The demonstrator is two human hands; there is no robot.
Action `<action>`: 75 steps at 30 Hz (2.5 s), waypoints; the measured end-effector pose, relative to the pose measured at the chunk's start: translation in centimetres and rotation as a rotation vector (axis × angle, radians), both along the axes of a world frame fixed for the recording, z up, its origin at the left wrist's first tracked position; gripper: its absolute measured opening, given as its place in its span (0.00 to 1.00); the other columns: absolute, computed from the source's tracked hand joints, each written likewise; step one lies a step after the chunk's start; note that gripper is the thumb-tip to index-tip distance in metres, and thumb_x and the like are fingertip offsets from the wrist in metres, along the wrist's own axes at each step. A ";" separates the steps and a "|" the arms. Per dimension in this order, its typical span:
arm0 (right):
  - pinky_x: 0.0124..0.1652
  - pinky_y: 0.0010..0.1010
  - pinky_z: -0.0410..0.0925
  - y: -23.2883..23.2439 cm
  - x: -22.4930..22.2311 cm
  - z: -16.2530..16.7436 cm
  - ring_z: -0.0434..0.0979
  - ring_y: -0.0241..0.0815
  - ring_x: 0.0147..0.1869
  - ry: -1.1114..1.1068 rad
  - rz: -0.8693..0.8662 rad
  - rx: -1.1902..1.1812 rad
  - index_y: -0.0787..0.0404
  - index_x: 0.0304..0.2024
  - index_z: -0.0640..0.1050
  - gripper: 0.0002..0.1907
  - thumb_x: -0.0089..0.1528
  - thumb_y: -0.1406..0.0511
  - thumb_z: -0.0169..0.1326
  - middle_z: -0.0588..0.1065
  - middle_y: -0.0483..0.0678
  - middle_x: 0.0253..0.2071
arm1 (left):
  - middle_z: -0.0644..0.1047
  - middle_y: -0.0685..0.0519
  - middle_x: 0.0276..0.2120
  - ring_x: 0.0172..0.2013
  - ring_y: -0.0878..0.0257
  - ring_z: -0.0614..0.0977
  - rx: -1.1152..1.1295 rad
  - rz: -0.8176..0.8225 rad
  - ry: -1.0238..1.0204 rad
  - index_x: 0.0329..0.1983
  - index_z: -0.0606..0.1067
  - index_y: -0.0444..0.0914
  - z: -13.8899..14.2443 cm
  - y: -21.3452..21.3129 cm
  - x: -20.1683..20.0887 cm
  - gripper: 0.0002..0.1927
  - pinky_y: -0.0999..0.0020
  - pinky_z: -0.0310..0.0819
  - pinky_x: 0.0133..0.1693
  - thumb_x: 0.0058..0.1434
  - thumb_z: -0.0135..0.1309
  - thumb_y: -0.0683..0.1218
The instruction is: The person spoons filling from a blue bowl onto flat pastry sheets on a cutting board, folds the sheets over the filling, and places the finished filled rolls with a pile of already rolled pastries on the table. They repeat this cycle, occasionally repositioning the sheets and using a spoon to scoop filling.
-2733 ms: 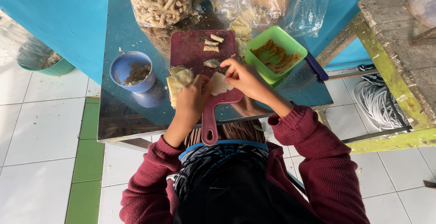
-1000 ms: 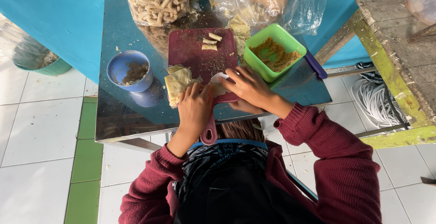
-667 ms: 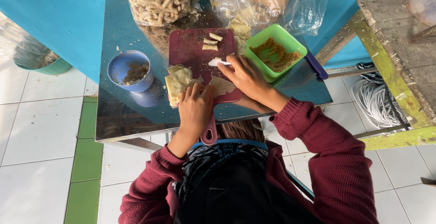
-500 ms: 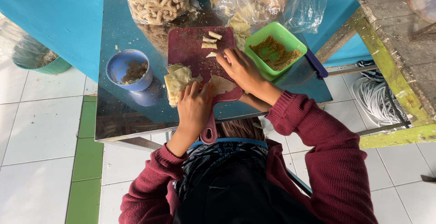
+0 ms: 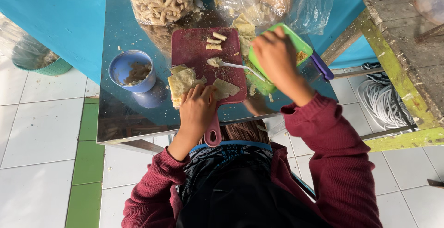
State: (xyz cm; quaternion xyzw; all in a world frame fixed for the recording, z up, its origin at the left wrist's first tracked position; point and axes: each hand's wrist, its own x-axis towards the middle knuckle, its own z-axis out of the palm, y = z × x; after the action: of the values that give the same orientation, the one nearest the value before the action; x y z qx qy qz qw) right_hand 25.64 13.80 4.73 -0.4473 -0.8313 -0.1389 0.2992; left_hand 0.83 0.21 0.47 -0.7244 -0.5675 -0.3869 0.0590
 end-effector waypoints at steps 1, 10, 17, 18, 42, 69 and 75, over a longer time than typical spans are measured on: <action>0.50 0.43 0.66 1.3 1.5 -0.2 0.73 0.51 0.49 -0.074 -0.107 -0.086 0.60 0.40 0.80 0.09 0.71 0.62 0.55 0.80 0.49 0.42 | 0.77 0.53 0.38 0.41 0.54 0.80 0.006 -0.006 -0.006 0.44 0.79 0.43 0.0 0.0 0.0 0.07 0.59 0.73 0.47 0.62 0.57 0.43; 0.62 0.45 0.59 7.4 7.0 -3.3 0.72 0.58 0.58 -0.381 0.092 -0.791 0.52 0.58 0.80 0.22 0.64 0.60 0.46 0.77 0.55 0.57 | 0.77 0.53 0.39 0.40 0.55 0.80 -0.009 0.054 0.003 0.46 0.78 0.43 -0.2 0.1 0.5 0.07 0.58 0.74 0.44 0.65 0.56 0.44; 0.42 0.39 0.73 4.3 6.1 0.9 0.84 0.50 0.38 -0.191 0.032 -0.938 0.54 0.52 0.82 0.20 0.57 0.67 0.54 0.83 0.55 0.40 | 0.78 0.52 0.38 0.40 0.54 0.80 -0.014 0.062 -0.004 0.47 0.78 0.42 -0.2 0.0 0.5 0.08 0.57 0.74 0.44 0.65 0.56 0.45; 0.39 0.40 0.73 4.0 5.8 0.9 0.84 0.49 0.36 -0.136 0.055 -0.905 0.56 0.48 0.83 0.19 0.55 0.68 0.55 0.83 0.53 0.39 | 0.77 0.51 0.38 0.40 0.54 0.80 -0.022 0.071 0.002 0.47 0.77 0.42 -0.2 0.0 0.5 0.09 0.57 0.74 0.44 0.65 0.55 0.45; 0.62 0.42 0.60 -0.7 1.8 5.5 0.74 0.38 0.33 0.036 0.270 -0.367 0.54 0.33 0.83 0.04 0.63 0.64 0.62 0.82 0.41 0.33 | 0.78 0.52 0.39 0.41 0.53 0.80 -0.021 0.093 0.011 0.48 0.77 0.43 -0.3 -0.3 0.4 0.09 0.57 0.73 0.46 0.65 0.56 0.48; 0.48 0.37 0.64 -6.2 -5.2 -1.8 0.70 0.45 0.47 0.192 0.398 -0.376 0.59 0.35 0.83 0.05 0.58 0.65 0.63 0.77 0.43 0.37 | 0.77 0.52 0.36 0.40 0.54 0.80 -0.065 0.141 0.021 0.46 0.76 0.42 0.1 0.0 0.8 0.12 0.58 0.73 0.43 0.61 0.60 0.50; 0.49 0.36 0.65 -6.2 -5.4 -2.2 0.71 0.44 0.48 0.219 0.443 -0.362 0.57 0.39 0.82 0.04 0.62 0.65 0.62 0.77 0.41 0.39 | 0.78 0.51 0.35 0.39 0.53 0.81 -0.041 0.103 -0.041 0.46 0.74 0.40 0.6 0.0 0.7 0.10 0.58 0.74 0.43 0.65 0.58 0.47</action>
State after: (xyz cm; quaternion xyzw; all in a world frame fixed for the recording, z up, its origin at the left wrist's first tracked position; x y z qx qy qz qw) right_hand 20.23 7.63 2.57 -0.3136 -0.8826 0.1291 0.3257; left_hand 1.52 0.17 1.06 -0.6874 -0.6130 -0.3861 0.0523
